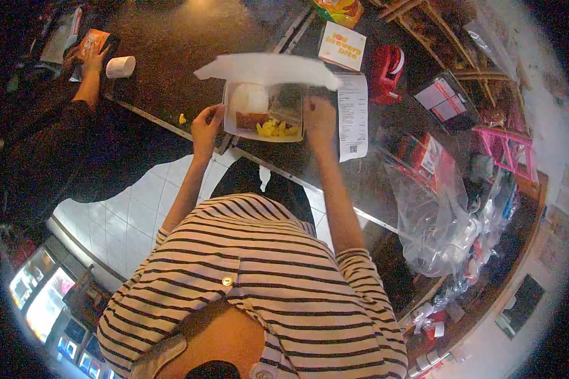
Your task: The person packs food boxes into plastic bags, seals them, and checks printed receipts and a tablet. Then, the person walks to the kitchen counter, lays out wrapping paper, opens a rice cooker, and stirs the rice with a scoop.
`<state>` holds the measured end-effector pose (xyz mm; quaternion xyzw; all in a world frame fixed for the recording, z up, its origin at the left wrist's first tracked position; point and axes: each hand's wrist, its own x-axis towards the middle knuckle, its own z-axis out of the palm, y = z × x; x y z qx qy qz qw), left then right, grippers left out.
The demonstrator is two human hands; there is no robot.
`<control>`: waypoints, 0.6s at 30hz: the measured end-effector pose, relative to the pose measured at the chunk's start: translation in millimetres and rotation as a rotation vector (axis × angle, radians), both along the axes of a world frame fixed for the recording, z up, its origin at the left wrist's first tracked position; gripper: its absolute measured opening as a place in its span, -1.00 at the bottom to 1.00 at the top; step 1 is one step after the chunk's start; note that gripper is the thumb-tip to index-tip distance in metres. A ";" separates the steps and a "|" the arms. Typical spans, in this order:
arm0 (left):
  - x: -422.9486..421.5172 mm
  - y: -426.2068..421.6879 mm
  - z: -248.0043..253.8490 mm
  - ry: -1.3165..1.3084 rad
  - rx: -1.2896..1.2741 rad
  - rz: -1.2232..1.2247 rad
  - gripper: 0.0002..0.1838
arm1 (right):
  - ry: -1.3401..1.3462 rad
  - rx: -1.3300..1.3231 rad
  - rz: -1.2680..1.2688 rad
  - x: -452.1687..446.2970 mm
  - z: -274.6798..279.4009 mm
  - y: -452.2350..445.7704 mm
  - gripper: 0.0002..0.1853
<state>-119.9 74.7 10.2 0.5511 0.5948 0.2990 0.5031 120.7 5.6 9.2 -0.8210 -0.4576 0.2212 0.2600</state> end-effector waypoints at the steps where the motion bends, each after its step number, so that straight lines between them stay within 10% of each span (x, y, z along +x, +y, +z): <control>1: 0.4 -0.2 2.0 0.017 -0.018 -0.013 -0.64 | -0.076 0.038 -0.034 -10.0 1.4 -5.1 -0.59; 5: 1.0 -1.0 -5.7 0.004 0.340 0.101 -0.64 | 0.387 -0.047 -0.200 15.4 -22.3 -24.9 -0.65; 8: 25.1 19.0 56.6 0.112 0.835 0.140 -0.64 | -0.269 0.486 -0.194 24.2 28.1 -25.0 -0.61; 13: 16.4 50.8 46.9 0.277 0.776 -0.398 -0.62 | -0.163 0.538 0.075 11.1 44.4 9.0 -0.56; 18: -4.8 -16.6 -4.2 0.441 0.880 -0.244 -0.67 | -0.190 0.560 -0.112 -52.9 -11.5 -55.8 -0.56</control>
